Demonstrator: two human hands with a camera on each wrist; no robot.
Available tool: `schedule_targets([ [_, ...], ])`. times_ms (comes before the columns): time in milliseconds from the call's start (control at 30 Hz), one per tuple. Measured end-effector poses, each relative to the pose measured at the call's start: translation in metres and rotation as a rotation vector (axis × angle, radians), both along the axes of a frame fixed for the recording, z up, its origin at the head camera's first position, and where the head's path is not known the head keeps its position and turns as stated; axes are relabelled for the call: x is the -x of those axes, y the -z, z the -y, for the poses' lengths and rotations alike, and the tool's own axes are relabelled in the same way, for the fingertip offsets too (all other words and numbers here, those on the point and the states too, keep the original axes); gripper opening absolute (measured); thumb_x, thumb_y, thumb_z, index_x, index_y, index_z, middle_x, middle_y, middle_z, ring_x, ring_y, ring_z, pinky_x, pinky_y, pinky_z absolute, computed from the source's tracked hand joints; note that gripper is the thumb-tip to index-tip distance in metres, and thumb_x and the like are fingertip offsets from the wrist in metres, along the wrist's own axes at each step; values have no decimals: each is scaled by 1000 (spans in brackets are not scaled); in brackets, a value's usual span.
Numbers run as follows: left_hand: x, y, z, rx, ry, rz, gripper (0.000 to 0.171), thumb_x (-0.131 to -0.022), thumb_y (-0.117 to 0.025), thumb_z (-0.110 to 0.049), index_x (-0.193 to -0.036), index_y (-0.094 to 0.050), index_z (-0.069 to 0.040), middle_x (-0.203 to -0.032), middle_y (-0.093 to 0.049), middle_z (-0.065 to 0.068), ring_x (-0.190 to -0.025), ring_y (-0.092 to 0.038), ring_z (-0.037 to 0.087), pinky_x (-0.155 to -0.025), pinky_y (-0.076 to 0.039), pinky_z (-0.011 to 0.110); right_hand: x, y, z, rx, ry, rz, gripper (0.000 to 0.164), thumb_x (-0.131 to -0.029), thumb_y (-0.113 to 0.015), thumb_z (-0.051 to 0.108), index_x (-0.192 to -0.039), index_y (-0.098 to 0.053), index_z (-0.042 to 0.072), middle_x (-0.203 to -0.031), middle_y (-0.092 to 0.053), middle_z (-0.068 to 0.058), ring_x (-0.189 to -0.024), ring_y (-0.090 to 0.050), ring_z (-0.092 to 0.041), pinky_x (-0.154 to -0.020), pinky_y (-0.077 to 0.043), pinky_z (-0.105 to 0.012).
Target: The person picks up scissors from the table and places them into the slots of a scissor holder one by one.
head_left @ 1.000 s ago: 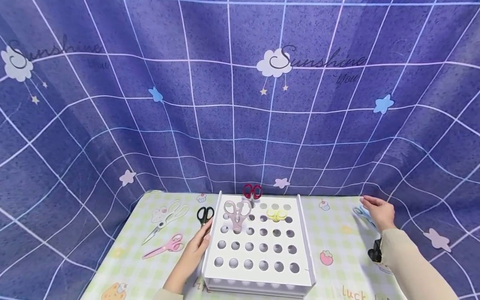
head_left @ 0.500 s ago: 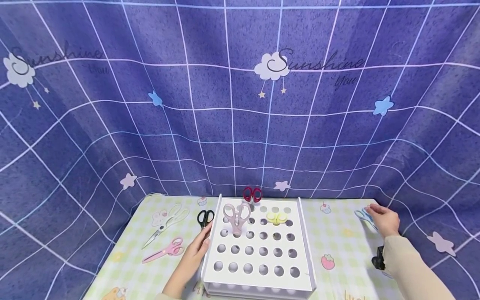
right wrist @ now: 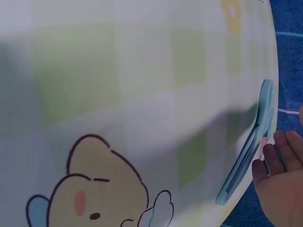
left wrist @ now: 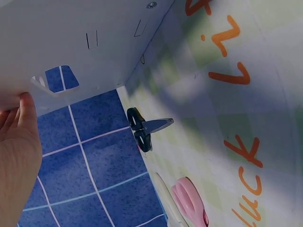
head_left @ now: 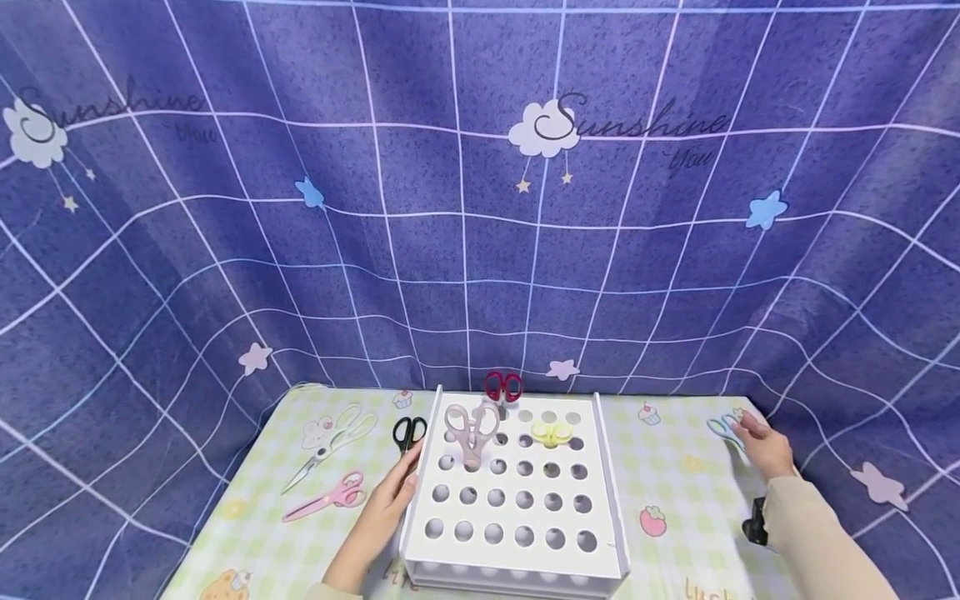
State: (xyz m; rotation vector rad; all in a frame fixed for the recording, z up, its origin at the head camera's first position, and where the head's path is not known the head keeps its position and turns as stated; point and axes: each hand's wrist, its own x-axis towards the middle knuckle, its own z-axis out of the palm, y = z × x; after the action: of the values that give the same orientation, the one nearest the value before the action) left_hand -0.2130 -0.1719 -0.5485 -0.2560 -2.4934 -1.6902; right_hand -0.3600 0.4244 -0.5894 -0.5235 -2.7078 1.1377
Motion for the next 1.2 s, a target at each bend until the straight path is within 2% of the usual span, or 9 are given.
schedule_targets([
  [100, 1, 1, 0, 15, -4, 1, 48, -104, -44, -22, -151, -36, -20, -152, -42, 5, -139, -36, 23, -111, -24, 14, 2, 1, -2, 8, -8, 8, 47, -98, -53, 29, -133, -53, -3, -123, -59, -26, -121, -51, -42, -97, -43, -38],
  [200, 1, 3, 0, 20, -7, -1, 48, -104, -44, -23, -151, -35, -20, -152, -42, 6, -139, -36, 25, -111, -25, 14, 5, 1, -3, 13, -15, 7, 46, -98, -51, 27, -131, -53, -5, -125, -56, -27, -127, -46, -45, -106, -38, -50],
  [267, 3, 4, -1, 13, -4, 9, 48, -104, -44, -23, -151, -35, -21, -152, -42, 5, -139, -37, 23, -111, -25, 14, 6, 1, -6, 10, -13, 11, 45, -98, -50, 26, -130, -53, -6, -128, -53, -27, -130, -42, -46, -108, -35, -52],
  [400, 2, 5, -2, 10, 3, 14, 48, -104, -44, -22, -151, -35, -22, -151, -43, 6, -138, -39, 22, -111, -28, 15, 10, 6, -9, -28, -10, 13, 44, -97, -49, 24, -128, -55, -7, -124, -57, -29, -124, -47, -49, -105, -38, -53],
  [533, -1, 3, 0, 7, -9, 16, 48, -103, -45, -22, -150, -36, -23, -149, -45, 5, -135, -43, 13, -109, -31, 15, 17, 17, -7, -65, 2, -31, 43, -94, -51, 21, -125, -57, -8, -110, -63, -32, -110, -51, -54, -96, -42, -56],
  [633, -1, 3, 3, 3, -11, 18, 48, -103, -45, -21, -150, -37, -25, -149, -46, 5, -132, -43, 6, -107, -32, 12, 22, 20, -6, -79, 16, -67, 42, -92, -51, 19, -124, -57, -8, -111, -62, -32, -110, -51, -55, -97, -42, -57],
  [733, 1, 4, 3, 11, -2, 4, 48, -103, -45, -21, -150, -36, -25, -149, -46, 5, -133, -42, 5, -106, -32, 12, 24, 18, -5, -84, 28, -83, 40, -92, -52, 16, -124, -57, -7, -119, -58, -32, -114, -48, -55, -100, -39, -57],
  [933, 4, 4, 4, 43, 27, -55, 47, -104, -43, -19, -151, -36, -19, -149, -46, 8, -133, -42, 6, -106, -31, 11, 26, 12, -6, -98, 17, -50, 40, -93, -46, 16, -123, -58, -7, -126, -52, -31, -117, -47, -53, -103, -30, -56],
  [1200, 4, 6, 5, 64, 41, -94, 47, -104, -43, -18, -150, -37, -19, -148, -47, 10, -130, -43, -1, -104, -33, 9, 26, 11, -4, -116, 34, -45, 37, -90, -52, 14, -121, -61, -6, -124, -55, -32, -110, -47, -56, -99, -33, -57],
])
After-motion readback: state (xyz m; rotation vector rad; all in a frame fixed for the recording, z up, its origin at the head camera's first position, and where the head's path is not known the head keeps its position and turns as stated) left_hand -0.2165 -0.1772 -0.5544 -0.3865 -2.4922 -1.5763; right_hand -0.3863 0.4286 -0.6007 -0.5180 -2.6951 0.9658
